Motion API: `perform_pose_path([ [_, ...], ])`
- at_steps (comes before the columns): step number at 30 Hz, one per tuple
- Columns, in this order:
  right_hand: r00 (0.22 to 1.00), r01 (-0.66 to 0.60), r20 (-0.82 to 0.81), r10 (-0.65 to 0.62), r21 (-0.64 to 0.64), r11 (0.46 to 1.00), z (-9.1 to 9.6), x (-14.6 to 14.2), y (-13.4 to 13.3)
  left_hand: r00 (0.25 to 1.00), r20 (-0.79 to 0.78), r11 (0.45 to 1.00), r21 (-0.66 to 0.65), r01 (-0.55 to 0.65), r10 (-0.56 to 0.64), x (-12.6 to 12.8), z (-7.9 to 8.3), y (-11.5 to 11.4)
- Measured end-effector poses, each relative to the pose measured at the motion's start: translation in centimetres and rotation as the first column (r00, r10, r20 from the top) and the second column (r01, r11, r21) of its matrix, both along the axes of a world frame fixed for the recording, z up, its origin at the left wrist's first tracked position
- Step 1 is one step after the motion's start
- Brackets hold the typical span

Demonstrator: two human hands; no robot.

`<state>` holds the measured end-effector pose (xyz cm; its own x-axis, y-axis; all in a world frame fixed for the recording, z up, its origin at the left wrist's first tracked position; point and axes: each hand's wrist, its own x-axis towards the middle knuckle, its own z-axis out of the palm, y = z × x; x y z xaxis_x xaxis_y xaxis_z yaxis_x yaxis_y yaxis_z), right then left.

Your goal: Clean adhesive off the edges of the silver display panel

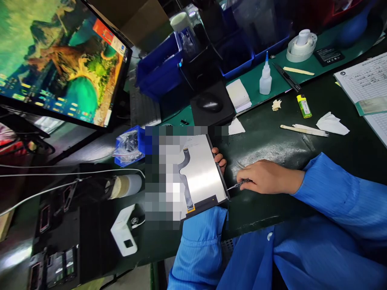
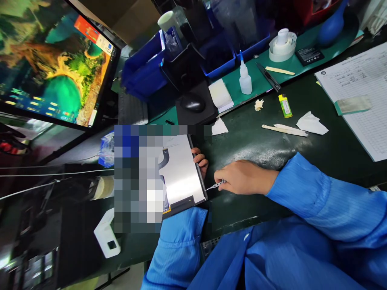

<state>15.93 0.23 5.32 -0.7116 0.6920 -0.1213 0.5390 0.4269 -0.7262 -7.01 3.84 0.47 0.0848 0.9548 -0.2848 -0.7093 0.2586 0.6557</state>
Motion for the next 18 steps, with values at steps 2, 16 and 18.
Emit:
perform_pose_path([
  [2,1.000,-0.024,-0.018,0.024,0.032,0.999,-0.1,0.0,0.1,1.000,0.023,1.000,-0.001,0.002,-0.002,0.1,0.2,-0.1],
  [16,0.999,-0.032,-0.033,0.034,0.073,0.997,-0.5,0.0,0.1,0.997,-0.028,0.998,0.000,0.067,-0.066,-0.9,-0.4,0.0],
  [18,0.999,-0.036,-0.025,0.038,0.075,0.997,-0.5,0.0,0.1,0.997,-0.030,0.998,0.005,0.069,-0.069,-0.8,-0.2,-0.1],
])
